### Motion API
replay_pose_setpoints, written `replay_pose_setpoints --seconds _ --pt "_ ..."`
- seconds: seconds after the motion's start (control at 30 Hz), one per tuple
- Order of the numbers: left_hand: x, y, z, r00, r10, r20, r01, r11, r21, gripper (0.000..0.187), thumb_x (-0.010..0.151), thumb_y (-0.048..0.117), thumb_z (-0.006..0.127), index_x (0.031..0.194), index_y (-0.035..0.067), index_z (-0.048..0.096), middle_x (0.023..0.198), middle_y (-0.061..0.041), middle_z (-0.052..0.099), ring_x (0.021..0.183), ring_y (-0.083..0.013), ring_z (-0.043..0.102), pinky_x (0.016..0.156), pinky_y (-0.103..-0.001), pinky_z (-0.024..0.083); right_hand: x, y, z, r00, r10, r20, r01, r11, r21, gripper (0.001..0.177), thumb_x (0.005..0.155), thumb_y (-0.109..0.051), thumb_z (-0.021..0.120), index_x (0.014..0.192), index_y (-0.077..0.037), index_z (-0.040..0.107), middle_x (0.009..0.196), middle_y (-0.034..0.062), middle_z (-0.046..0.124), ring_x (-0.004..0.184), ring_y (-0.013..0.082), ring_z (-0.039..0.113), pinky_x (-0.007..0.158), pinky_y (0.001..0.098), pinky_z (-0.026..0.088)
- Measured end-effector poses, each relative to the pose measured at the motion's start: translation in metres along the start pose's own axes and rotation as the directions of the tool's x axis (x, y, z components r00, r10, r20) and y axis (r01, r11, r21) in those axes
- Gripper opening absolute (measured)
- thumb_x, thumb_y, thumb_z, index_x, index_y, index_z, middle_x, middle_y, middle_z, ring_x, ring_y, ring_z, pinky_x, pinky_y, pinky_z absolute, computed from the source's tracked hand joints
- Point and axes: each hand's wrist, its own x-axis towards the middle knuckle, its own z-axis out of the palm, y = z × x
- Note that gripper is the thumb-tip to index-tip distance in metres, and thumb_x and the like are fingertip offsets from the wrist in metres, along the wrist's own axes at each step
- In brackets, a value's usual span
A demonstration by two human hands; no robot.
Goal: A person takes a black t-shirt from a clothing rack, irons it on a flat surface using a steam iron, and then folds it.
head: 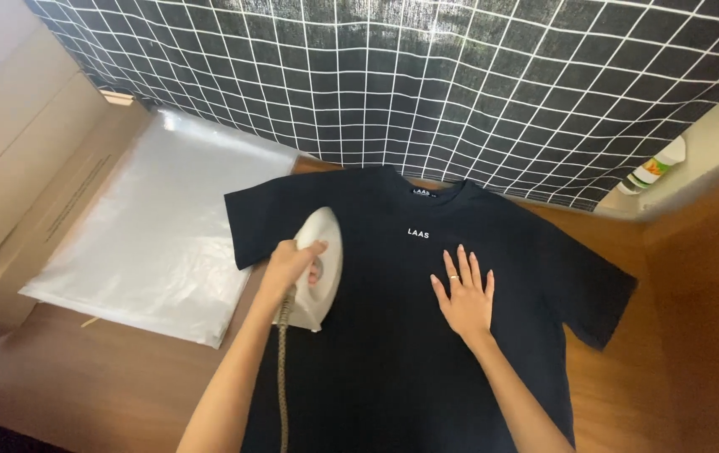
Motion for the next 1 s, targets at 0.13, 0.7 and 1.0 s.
replay_pose_setpoints --seconds 0.13,0.7,1.0 --pt "-0.014 0.011 0.001 1.0 -0.006 -0.001 0.006 1.0 -0.013 0.043 0.071 0.021 0.063 0.09 -0.016 0.056 0.057 -0.021 0.058 0.044 -0.0263 0.06 0.041 -0.038 0.052 0.009 0.002 0.011 0.999 -0.018 -0.034 0.018 1.0 0.023 0.053 0.09 -0.051 0.023 0.137 -0.028 0.022 0.146 -0.0007 0.014 0.134 0.0189 0.012 0.105 0.0503 0.011" --pt "0.002 0.065 0.119 0.932 0.102 0.348 -0.177 0.966 0.191 0.038 0.067 0.044 0.058 0.059 0.007 0.06 0.038 -0.005 0.051 0.048 -0.0185 0.054 0.05 -0.029 0.042 0.075 0.0 0.029 0.993 -0.111 -0.052 0.111 0.994 0.006 0.044 0.093 -0.026 0.024 0.137 -0.024 0.02 0.145 -0.0087 0.015 0.132 0.0105 0.016 0.106 0.037 0.014" --pt "0.044 0.052 0.088 0.966 0.094 0.239 -0.154 0.957 0.247 0.041 0.066 0.042 0.057 0.059 0.002 0.063 0.04 -0.011 0.054 0.058 -0.0269 0.06 0.054 -0.034 0.045 0.072 -0.005 0.017 0.995 -0.099 0.002 0.099 0.995 0.019 0.046 0.094 -0.037 0.021 0.138 -0.025 0.02 0.146 -0.0072 0.013 0.132 0.012 0.014 0.107 0.0372 0.01"
